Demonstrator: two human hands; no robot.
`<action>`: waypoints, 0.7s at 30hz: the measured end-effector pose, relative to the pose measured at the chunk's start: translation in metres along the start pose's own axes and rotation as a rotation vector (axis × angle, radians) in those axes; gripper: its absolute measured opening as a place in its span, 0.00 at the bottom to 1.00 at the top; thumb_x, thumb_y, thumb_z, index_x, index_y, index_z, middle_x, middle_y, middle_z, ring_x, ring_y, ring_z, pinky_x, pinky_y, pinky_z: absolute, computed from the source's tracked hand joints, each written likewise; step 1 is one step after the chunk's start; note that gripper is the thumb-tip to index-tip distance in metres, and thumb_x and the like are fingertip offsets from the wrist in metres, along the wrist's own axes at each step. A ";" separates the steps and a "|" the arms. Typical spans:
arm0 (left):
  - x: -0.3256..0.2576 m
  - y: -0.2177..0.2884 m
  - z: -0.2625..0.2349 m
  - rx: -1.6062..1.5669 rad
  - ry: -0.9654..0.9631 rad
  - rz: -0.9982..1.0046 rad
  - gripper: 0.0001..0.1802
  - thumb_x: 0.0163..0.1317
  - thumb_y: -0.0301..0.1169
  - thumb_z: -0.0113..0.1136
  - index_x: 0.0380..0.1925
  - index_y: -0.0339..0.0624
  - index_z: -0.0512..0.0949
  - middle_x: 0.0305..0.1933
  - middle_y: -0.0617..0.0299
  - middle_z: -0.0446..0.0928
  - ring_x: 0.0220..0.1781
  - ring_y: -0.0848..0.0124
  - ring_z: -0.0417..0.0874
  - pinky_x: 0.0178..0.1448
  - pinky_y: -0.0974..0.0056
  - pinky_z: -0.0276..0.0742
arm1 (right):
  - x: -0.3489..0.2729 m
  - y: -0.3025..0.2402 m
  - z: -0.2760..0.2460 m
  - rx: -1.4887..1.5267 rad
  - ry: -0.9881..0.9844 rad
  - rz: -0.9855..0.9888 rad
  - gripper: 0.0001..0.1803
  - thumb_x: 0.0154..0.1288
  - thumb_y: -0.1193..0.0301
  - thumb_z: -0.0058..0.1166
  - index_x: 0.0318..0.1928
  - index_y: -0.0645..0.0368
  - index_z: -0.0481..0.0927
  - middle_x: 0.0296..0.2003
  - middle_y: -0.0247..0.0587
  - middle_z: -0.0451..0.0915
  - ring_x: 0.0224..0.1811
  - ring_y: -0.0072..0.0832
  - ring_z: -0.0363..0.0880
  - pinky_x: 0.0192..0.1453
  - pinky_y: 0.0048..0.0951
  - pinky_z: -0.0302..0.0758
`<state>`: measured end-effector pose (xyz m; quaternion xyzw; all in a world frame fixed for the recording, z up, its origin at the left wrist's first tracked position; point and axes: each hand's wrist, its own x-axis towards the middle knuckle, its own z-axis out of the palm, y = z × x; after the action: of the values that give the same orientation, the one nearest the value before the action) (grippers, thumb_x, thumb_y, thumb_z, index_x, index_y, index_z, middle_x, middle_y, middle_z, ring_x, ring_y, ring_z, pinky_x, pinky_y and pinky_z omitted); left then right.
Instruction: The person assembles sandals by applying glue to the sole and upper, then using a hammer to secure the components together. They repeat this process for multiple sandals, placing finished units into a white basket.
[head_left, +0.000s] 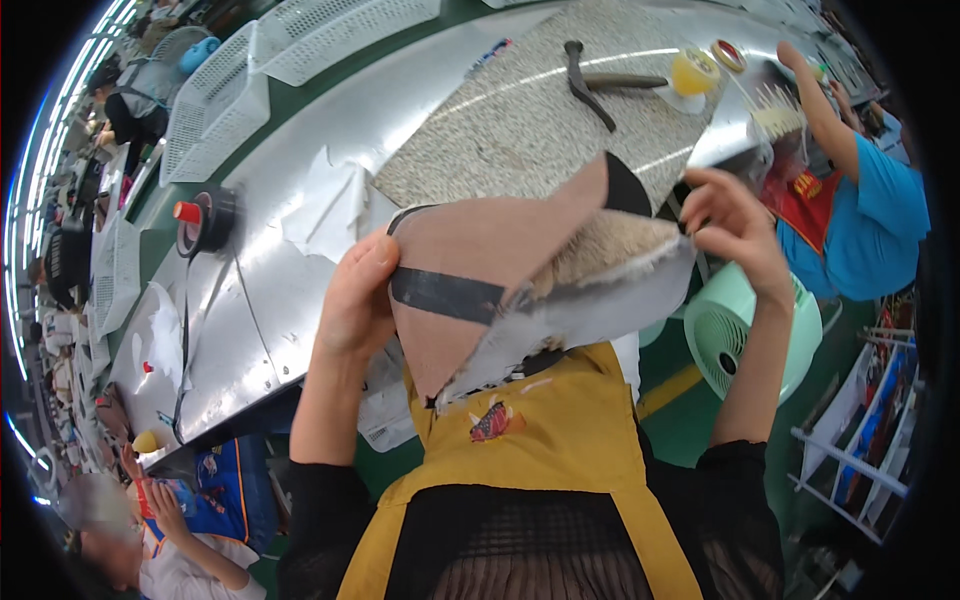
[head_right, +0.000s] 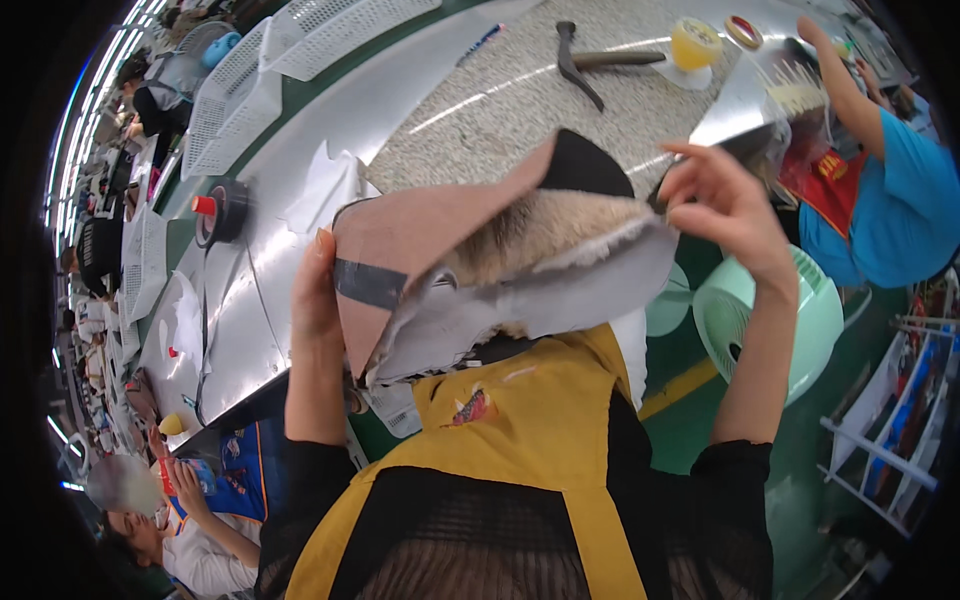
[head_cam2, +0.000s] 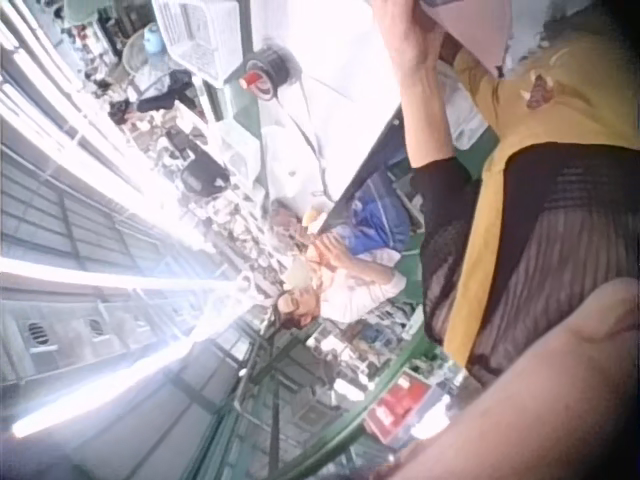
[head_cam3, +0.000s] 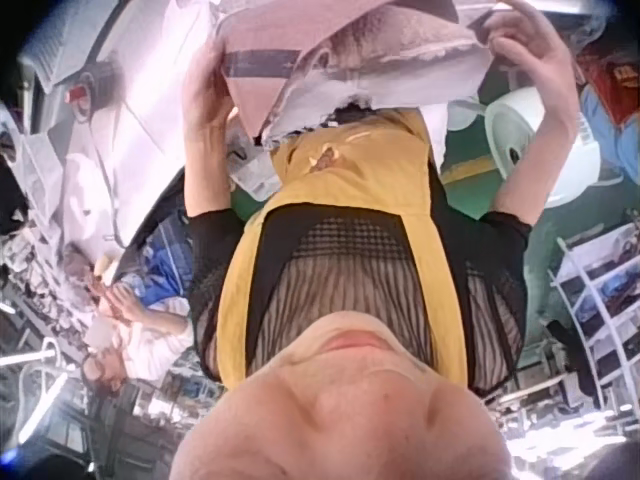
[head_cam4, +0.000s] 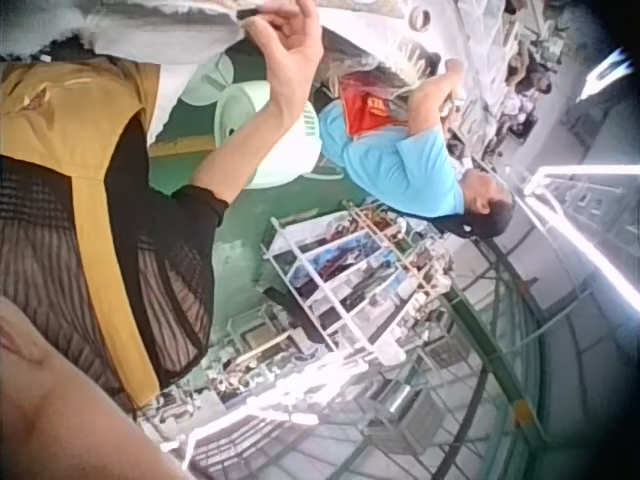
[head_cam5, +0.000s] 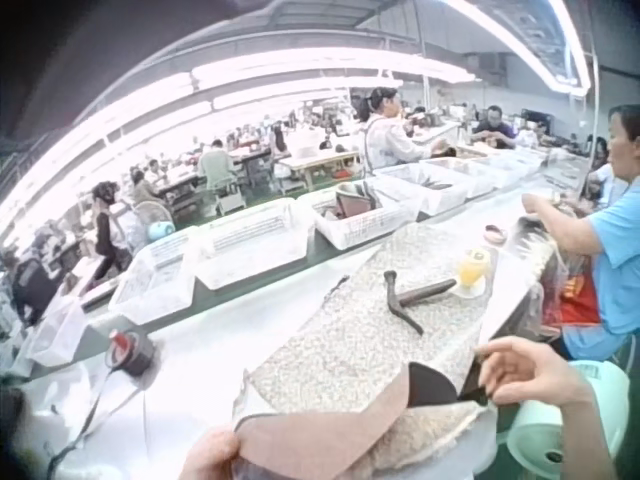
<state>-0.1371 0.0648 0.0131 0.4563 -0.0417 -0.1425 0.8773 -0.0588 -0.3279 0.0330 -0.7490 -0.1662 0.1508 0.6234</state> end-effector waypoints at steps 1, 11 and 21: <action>0.006 0.006 0.013 0.094 -0.068 -0.033 0.28 0.67 0.43 0.52 0.57 0.28 0.70 0.51 0.49 0.78 0.49 0.66 0.82 0.54 0.65 0.77 | -0.011 -0.008 -0.005 -0.018 0.094 -0.116 0.30 0.58 0.71 0.59 0.62 0.62 0.70 0.41 0.35 0.77 0.41 0.19 0.74 0.50 0.21 0.72; 0.025 0.026 0.079 0.533 -0.511 -0.392 0.17 0.61 0.36 0.60 0.37 0.28 0.79 0.31 0.64 0.74 0.35 0.76 0.72 0.41 0.71 0.67 | 0.008 -0.033 0.065 -0.066 -0.692 -0.100 0.16 0.70 0.62 0.49 0.42 0.63 0.81 0.35 0.38 0.80 0.41 0.26 0.75 0.49 0.28 0.71; 0.005 -0.073 0.072 0.777 -0.670 -0.103 0.22 0.67 0.38 0.56 0.55 0.35 0.71 0.44 0.52 0.78 0.45 0.67 0.77 0.52 0.62 0.72 | -0.050 -0.035 0.063 -0.765 -0.522 -0.211 0.07 0.58 0.66 0.58 0.29 0.56 0.80 0.24 0.32 0.76 0.36 0.31 0.71 0.55 0.33 0.66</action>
<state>-0.1629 -0.0332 -0.0043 0.6792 -0.3478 -0.2980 0.5735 -0.1329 -0.2885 0.0572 -0.8409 -0.4360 0.1980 0.2521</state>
